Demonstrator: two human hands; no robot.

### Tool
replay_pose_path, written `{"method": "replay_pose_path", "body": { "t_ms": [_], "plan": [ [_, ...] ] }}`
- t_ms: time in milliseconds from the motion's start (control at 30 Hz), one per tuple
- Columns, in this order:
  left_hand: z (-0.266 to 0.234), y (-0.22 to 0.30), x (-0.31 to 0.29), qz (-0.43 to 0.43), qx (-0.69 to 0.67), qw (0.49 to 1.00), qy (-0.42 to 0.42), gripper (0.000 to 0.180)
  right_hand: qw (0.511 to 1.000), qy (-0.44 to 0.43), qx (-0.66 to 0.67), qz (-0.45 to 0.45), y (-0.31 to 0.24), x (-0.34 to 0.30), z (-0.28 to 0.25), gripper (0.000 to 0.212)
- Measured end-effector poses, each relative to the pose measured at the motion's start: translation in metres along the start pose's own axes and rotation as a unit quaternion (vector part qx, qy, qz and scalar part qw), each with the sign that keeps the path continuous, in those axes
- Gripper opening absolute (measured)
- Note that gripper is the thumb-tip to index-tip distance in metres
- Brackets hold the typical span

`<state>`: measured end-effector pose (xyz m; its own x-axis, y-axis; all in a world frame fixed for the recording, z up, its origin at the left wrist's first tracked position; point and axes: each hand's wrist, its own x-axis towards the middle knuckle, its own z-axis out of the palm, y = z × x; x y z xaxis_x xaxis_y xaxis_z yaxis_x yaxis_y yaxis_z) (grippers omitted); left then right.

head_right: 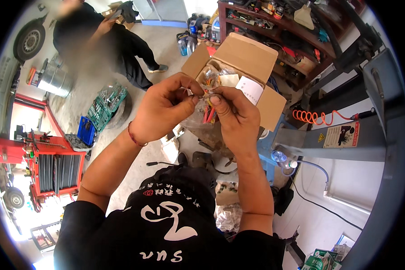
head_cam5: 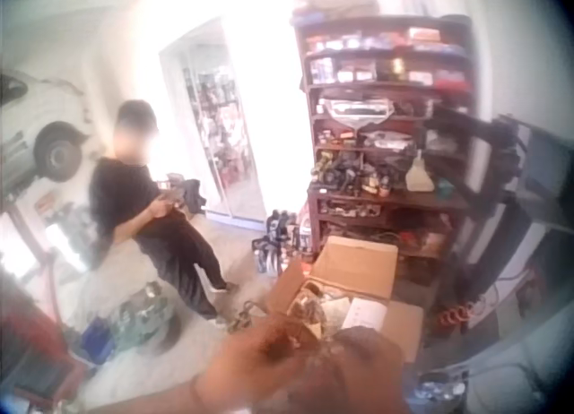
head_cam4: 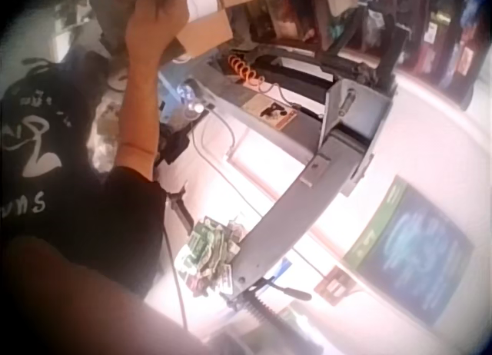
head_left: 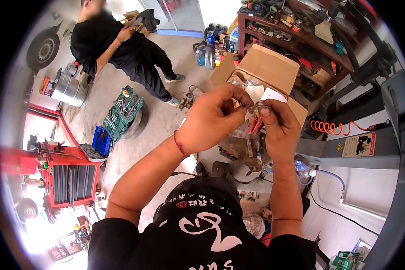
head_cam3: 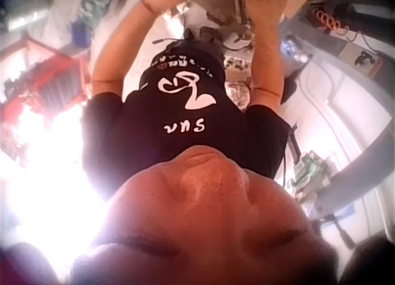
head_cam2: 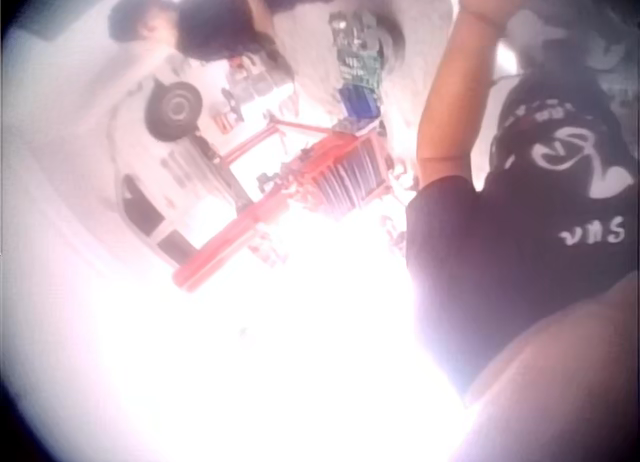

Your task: The person retrieves small electrical components and wires from a cardboard box. They strip the ends of the wires and attach connectors to them. The person then connects the prepared wires to a small cylindrical component, likely a fuse or sensor, and inspects the assembly.

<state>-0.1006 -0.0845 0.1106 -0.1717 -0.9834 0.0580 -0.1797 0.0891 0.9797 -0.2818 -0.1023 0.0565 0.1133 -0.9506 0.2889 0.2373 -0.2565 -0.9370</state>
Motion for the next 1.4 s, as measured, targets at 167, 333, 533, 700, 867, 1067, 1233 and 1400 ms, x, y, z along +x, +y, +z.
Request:
{"method": "replay_pose_path", "body": {
  "t_ms": [167,333,533,700,867,1067,1233,1400],
  "plan": [
    [-0.002,0.004,-0.005,-0.032,0.035,0.999,-0.021,0.012,0.994,-0.038,-0.045,-0.092,0.007,0.002,-0.004,0.021],
    [0.010,-0.008,-0.006,0.048,-0.077,0.994,0.063,0.008,0.989,-0.049,0.137,0.039,-0.009,-0.008,-0.005,0.041],
    [0.003,0.000,-0.013,-0.006,0.013,1.000,-0.008,0.014,0.991,-0.044,0.119,0.033,-0.005,-0.014,-0.007,0.051],
    [-0.001,0.009,-0.014,-0.028,0.084,0.995,-0.034,0.015,0.995,-0.050,0.090,0.005,-0.006,-0.020,-0.006,0.048],
    [-0.002,0.002,-0.017,-0.005,0.131,0.990,-0.042,0.016,0.997,-0.078,0.015,-0.005,-0.010,-0.022,-0.005,0.044],
    [0.000,0.002,-0.016,-0.025,0.137,0.990,-0.023,0.015,0.998,-0.036,0.050,0.009,-0.008,-0.025,-0.004,0.041],
    [0.003,-0.007,-0.016,-0.029,0.024,0.999,0.006,0.017,0.994,-0.004,0.114,0.001,-0.002,-0.025,0.000,0.039],
    [0.002,-0.007,-0.018,-0.062,0.034,0.997,-0.012,0.018,0.994,-0.013,0.105,-0.001,0.001,-0.026,-0.002,0.039]
  ]
}}
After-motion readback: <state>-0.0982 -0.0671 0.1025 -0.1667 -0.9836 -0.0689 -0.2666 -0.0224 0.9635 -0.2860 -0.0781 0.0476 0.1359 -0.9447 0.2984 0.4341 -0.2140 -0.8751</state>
